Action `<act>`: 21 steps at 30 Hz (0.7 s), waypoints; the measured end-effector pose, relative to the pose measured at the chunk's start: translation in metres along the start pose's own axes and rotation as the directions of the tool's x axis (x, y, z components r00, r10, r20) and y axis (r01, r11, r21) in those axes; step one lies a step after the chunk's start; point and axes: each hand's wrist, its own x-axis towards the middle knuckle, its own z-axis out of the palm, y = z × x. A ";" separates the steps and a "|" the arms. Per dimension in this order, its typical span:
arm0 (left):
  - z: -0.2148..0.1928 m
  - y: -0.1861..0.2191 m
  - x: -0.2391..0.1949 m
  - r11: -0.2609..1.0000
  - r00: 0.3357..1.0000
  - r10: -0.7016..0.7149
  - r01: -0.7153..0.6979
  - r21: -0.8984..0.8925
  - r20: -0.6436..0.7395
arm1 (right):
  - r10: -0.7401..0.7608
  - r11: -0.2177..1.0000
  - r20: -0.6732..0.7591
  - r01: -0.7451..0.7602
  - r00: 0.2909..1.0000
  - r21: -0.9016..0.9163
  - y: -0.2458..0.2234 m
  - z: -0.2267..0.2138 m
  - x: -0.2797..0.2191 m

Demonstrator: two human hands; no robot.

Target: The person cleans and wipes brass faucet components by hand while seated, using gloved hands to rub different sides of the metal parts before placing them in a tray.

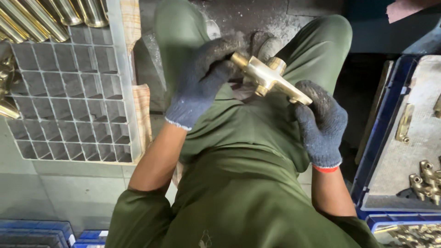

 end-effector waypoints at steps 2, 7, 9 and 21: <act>0.002 0.014 -0.008 0.994 0.999 0.037 -0.036 0.107 -0.008 | 0.065 0.993 0.001 -0.064 0.998 0.100 -0.004 0.001 0.000; 0.004 0.036 -0.024 0.931 0.976 0.216 -0.210 0.298 0.011 | 0.231 0.830 -0.016 -0.189 0.973 0.525 -0.003 0.005 0.002; 0.003 0.041 -0.029 0.898 0.962 0.270 -0.270 0.349 0.049 | 0.253 0.763 0.028 -0.217 0.967 0.609 0.001 0.004 0.003; 0.012 0.037 -0.024 0.951 0.991 0.126 -0.108 0.288 -0.042 | 0.204 0.681 0.140 -0.243 0.969 0.691 0.010 0.005 -0.010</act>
